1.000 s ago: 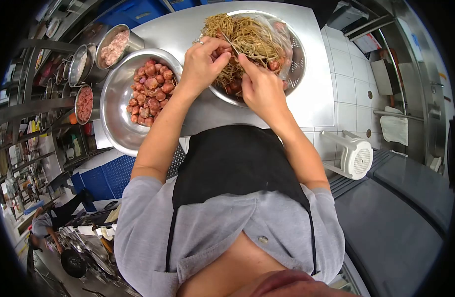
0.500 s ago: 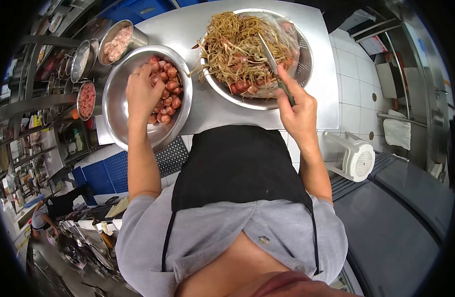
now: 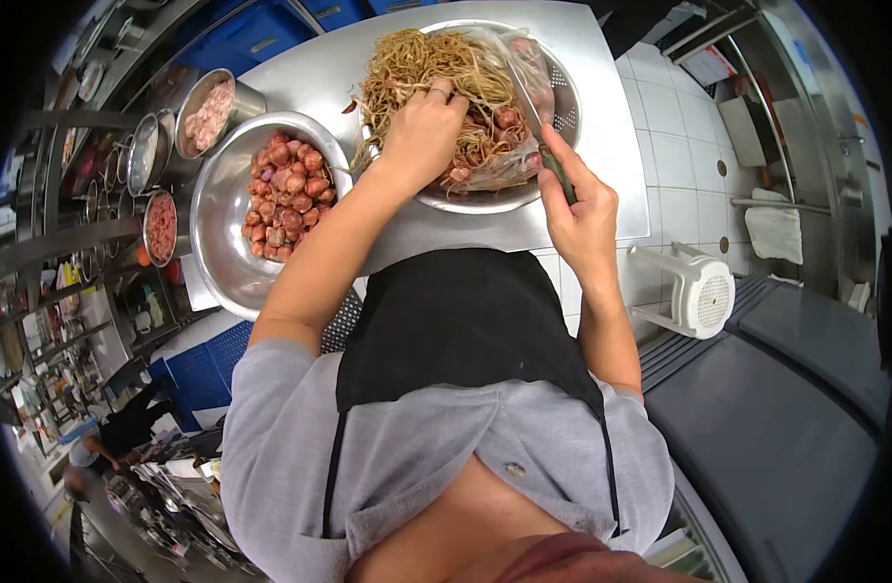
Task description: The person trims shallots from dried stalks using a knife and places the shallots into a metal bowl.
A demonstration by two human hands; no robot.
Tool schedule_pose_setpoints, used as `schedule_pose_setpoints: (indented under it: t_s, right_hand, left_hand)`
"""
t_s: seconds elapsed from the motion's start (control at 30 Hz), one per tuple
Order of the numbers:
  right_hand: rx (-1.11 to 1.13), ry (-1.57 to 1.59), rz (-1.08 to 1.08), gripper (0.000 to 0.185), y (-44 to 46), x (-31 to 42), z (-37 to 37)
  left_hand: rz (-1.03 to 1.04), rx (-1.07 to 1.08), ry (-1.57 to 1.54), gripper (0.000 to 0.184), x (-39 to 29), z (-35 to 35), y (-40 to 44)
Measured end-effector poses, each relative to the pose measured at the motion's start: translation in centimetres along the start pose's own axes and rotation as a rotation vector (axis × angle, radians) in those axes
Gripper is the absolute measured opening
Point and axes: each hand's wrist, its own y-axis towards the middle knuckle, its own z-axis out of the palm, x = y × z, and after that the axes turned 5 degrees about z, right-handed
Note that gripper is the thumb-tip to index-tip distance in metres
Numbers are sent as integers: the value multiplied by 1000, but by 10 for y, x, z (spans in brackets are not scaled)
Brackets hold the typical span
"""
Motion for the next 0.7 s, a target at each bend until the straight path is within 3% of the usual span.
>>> schedule_pose_setpoints:
  t_s: [0.13, 0.33, 0.53, 0.7]
  right_hand:
    - [23, 11, 100, 47, -8, 0, -4]
    - [30, -6, 27, 47, -8, -7, 3]
    - [59, 11, 22, 46, -1, -2, 5]
    - [60, 42, 5, 47, 3, -5, 10]
  left_hand:
    - [-52, 218, 55, 23, 1, -9, 7]
    - [146, 41, 196, 18, 1, -10, 7]
    - [14, 203, -125, 21, 12, -28, 8]
    - [31, 186, -2, 23, 19, -11, 4]
